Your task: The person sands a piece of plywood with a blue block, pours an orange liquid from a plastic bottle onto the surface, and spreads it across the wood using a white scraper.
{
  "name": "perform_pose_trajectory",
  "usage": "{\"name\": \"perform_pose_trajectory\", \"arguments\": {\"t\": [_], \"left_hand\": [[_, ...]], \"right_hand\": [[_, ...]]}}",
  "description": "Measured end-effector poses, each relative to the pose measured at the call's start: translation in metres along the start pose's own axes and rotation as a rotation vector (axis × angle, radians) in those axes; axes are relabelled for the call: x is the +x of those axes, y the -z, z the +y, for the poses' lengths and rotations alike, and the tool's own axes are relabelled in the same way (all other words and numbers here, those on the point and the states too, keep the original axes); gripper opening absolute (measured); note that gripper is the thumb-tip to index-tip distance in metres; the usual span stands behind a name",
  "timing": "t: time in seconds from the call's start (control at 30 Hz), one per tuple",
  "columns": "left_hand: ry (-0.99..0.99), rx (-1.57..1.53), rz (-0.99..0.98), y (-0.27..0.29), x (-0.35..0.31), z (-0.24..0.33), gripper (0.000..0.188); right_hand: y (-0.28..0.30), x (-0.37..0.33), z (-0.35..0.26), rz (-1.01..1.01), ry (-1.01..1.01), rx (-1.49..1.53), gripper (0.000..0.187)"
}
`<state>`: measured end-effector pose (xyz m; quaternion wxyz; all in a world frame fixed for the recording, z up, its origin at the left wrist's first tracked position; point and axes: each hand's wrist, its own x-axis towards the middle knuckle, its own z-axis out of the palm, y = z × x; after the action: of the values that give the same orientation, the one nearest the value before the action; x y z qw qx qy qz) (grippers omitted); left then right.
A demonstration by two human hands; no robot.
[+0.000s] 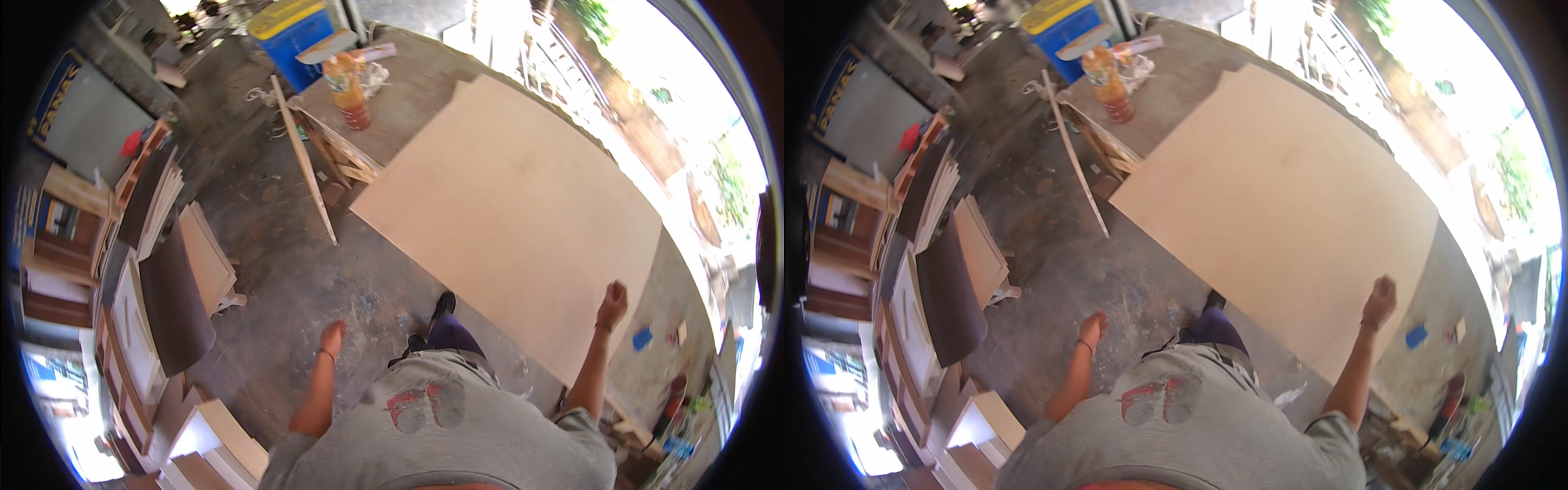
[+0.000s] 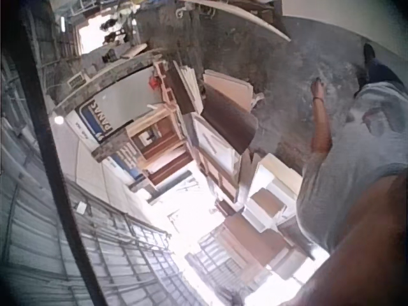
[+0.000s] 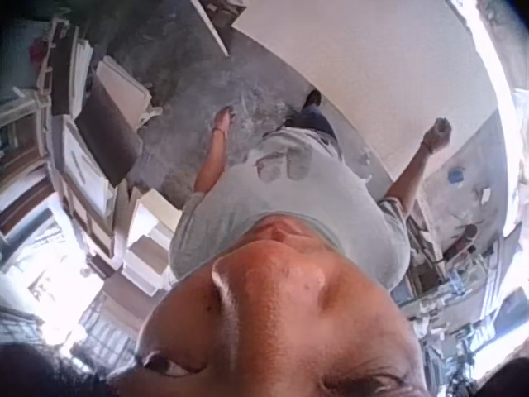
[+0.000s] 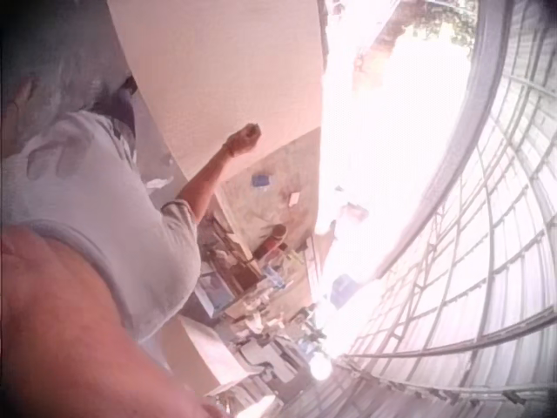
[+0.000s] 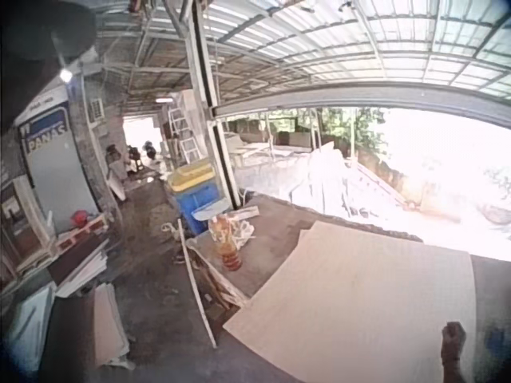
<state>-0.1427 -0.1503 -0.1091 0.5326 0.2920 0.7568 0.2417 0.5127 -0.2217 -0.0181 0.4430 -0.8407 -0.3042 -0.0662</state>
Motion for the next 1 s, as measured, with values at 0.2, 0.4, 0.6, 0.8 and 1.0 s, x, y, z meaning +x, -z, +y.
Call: {"name": "perform_pose_trajectory", "arguments": {"t": [0.2,0.4,0.6,0.8,1.0], "left_hand": [[-0.540,-0.017,-0.029,-0.023,0.094,0.184,0.036],[-0.787,0.006,-0.063,-0.082,0.137,0.379,0.076],[-0.956,0.259,0.360,-0.114,0.204,0.476,0.109],[-1.068,-0.087,0.034,-0.113,0.205,0.511,0.114],[-1.241,-0.099,0.223,-0.127,0.258,0.532,0.100]], "right_hand": [[-0.069,-0.058,-0.128,-0.262,-0.107,0.209,0.014],[-0.091,-0.098,-0.203,-0.621,0.023,0.585,0.006],[-0.085,-0.126,-0.245,-0.577,-0.114,0.558,0.014],[-0.062,-0.196,-0.241,-0.222,-0.391,0.552,0.027],[-0.038,-0.294,-0.250,-0.038,-0.615,0.304,0.055]]}}
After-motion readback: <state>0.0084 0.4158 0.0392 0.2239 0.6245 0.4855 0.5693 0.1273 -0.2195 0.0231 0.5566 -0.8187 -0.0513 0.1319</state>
